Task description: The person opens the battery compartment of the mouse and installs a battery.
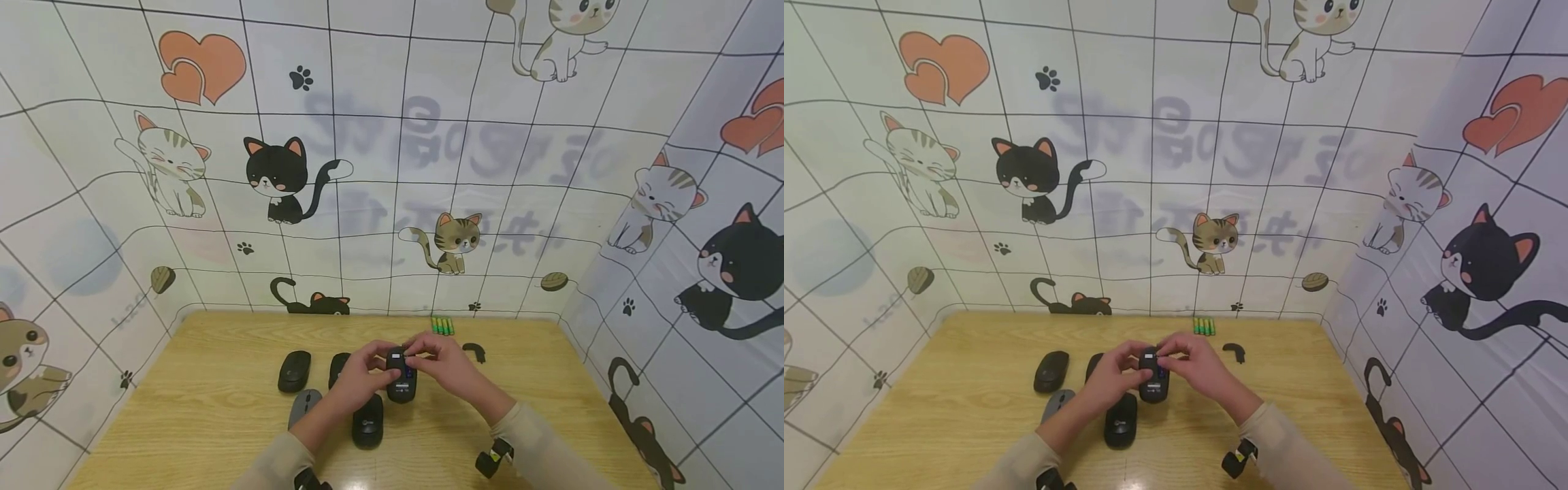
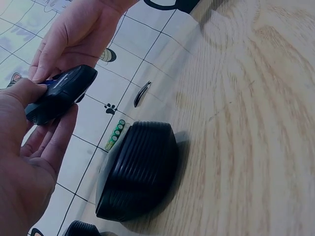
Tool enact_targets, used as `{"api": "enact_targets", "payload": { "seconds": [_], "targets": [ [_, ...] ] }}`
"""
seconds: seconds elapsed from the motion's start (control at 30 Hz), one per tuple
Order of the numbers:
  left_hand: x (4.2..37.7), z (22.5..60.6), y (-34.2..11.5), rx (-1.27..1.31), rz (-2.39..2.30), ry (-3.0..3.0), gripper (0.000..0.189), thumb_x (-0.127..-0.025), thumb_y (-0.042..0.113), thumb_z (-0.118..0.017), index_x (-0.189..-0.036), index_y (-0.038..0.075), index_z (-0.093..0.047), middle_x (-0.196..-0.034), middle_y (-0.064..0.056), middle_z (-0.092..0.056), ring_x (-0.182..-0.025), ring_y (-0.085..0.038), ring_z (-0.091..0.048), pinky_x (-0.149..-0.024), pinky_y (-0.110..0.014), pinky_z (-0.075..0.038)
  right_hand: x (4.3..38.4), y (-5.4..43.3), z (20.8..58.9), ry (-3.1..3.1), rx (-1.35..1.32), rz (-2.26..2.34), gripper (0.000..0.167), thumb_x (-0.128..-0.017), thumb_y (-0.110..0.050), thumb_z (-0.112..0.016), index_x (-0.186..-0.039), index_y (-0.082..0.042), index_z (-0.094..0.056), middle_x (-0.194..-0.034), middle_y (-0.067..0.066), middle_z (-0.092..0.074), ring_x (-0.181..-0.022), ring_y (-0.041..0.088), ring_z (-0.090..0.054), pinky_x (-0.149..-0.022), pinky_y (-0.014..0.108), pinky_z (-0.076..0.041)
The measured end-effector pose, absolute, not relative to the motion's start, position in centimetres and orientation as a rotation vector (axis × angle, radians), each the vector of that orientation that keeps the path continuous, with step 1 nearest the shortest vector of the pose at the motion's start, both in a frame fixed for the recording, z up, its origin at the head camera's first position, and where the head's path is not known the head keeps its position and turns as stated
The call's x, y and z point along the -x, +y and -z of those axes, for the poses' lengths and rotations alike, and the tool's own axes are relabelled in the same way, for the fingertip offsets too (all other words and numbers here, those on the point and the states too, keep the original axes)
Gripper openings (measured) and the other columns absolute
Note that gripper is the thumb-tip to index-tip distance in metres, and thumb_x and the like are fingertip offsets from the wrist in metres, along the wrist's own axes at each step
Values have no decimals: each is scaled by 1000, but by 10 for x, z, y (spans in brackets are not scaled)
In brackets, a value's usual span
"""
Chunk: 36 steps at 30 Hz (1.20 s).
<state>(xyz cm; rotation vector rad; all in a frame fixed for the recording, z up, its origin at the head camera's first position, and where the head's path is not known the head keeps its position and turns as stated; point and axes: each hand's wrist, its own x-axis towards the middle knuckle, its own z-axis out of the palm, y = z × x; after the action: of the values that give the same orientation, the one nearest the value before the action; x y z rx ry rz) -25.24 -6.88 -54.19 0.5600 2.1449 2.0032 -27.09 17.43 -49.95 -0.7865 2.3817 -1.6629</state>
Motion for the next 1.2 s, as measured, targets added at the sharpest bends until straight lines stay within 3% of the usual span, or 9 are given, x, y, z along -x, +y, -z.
{"api": "enact_targets", "payload": {
  "seconds": [0.3,0.5,0.9,1.1,1.2],
  "targets": [
    [249,541,-68,-541,-1990,2214,43,-101,15,-83,-142,21,-70,-130,-5,-67,-110,-26,-71,-83,-34,-67,266,170,504,2261,680,1794,13,-106,-12,-76,-108,1,-75,-134,18,-73,-121,31,-73,-90,37,-67],
    [248,538,-68,-549,-1976,2245,42,-102,18,-83,-142,20,-70,-130,-6,-66,-111,-24,-72,-84,-33,-63,264,168,503,2335,656,1786,2,-105,-3,-75,-103,-5,-76,-128,13,-76,-125,32,-70,-96,33,-63],
    [249,537,-65,-555,-1989,2218,42,-101,16,-84,-141,20,-71,-129,-6,-67,-109,-25,-71,-82,-32,-62,257,160,503,2453,601,1795,17,-102,4,-72,-115,-6,-67,-112,8,-77,-109,24,-70,-105,48,-52],
    [249,537,-64,-554,-1988,2200,42,-103,17,-81,-143,18,-69,-130,-7,-67,-109,-25,-71,-83,-32,-64,256,161,505,2483,564,1788,17,-103,1,-73,-117,-6,-69,-112,7,-77,-109,23,-70,-102,44,-54],
    [249,537,-63,-557,-1991,2171,41,-105,17,-79,-144,19,-68,-132,-9,-65,-108,-26,-71,-84,-34,-65,256,165,505,2465,573,1765,19,-105,-2,-73,-123,-7,-70,-121,8,-76,-113,26,-71,-98,40,-59]
  ]
}}
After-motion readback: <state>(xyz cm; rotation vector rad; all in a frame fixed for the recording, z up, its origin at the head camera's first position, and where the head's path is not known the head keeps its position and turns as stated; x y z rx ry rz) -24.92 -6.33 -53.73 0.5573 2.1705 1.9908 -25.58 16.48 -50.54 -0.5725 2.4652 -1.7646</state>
